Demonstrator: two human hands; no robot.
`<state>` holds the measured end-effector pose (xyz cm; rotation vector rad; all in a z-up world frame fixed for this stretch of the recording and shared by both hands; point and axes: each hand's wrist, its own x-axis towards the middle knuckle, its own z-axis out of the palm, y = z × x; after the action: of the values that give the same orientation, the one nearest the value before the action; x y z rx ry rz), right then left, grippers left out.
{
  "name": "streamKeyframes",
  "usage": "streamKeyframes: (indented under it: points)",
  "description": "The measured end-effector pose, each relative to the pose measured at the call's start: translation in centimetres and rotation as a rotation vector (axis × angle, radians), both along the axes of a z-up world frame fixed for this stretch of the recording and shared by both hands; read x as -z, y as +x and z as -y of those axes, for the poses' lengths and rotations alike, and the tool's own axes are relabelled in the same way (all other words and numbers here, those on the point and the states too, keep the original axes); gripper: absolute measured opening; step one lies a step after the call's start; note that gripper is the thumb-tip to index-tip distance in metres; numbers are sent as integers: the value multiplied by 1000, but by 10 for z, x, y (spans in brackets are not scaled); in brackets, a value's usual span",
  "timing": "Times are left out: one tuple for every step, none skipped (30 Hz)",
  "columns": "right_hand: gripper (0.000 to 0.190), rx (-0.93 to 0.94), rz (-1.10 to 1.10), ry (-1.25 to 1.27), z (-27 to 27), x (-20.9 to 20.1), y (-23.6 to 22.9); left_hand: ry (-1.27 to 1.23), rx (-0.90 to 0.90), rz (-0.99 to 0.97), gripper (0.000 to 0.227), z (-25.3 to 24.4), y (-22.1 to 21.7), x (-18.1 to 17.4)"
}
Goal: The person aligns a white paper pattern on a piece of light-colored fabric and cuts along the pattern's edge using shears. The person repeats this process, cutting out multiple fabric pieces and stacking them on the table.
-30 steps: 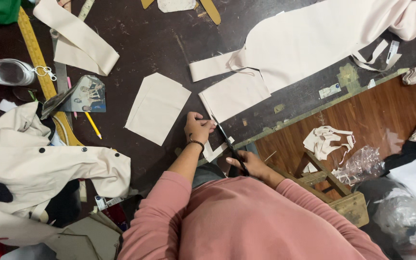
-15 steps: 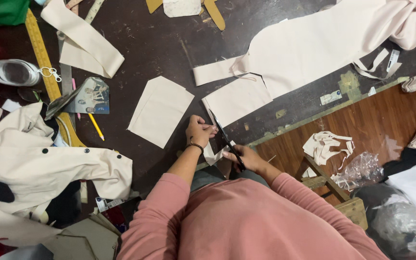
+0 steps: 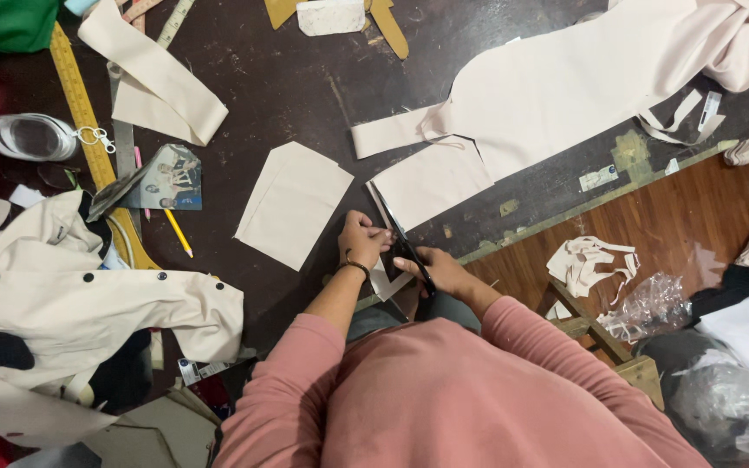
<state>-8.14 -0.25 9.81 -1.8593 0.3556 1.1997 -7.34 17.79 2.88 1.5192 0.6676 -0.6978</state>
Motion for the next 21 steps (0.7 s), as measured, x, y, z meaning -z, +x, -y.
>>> streamKeyframes:
  points:
    - [52, -3, 3, 1, 1, 1, -1, 1, -3, 3, 38, 0, 1, 0]
    - [51, -2, 11, -16, 1, 2, -1, -4, 6, 1, 39, -1, 1, -1]
    - [50, -2, 19, -33, 2, 3, -3, -8, 13, -2, 40, -1, 0, -2]
    - [50, -7, 20, -33, 1, 2, 0, -8, 8, -1, 40, -1, 2, 2]
    - [51, -9, 19, -40, -1, 1, 0, 11, 22, -9, 39, -2, 1, 6]
    - [52, -11, 18, -46, -2, 1, 1, 30, 37, -17, 38, -3, 0, 10]
    - [52, -19, 27, -42, -3, 3, 3, 35, 29, -9, 38, -2, 0, 13]
    - [51, -18, 19, -38, -5, 4, 4, 39, 25, -7, 38, -1, -1, 15]
    - [50, -20, 8, -33, -6, 5, 6, 45, 18, -10, 38, -1, -3, 16]
    - [50, -31, 12, -28, -9, -1, 10, 50, 7, -6, 38, 0, -2, 15]
    - [48, -39, 16, -49, -11, -6, 12, 41, 2, 5, 39, 2, -2, 15]
    - [47, -46, 20, -71, -12, -12, 13, 31, -3, 16, 41, 5, -4, 14]
    - [47, -54, 20, -66, -8, -2, 14, 35, -10, 16, 41, 3, -5, 19]
    - [48, -80, 42, -68, -3, 7, 15, 120, 69, 37, 37, 3, -7, 23]
    - [49, -92, 54, -76, 5, 16, 8, 197, 164, 51, 35, 7, -14, 28]
    - [49, -85, 45, -79, 15, 14, 3, 192, 173, 43, 35, 11, -26, 18]
    - [49, -179, 145, -66, 24, 13, -1, 263, 469, 148, 26, 15, -36, 9]
    - [48, -274, 245, -52, 33, 11, -4, 328, 765, 257, 21, 19, -46, -1]
    - [48, -262, 246, -57, 42, 5, -13, 325, 776, 263, 21, 18, -53, -5]
    - [49, -276, 301, -39, 51, -2, -21, 246, 794, 278, 26, 18, -59, -9]
    - [51, -288, 361, -25, 61, -8, -28, 168, 814, 298, 45, 17, -62, -13]
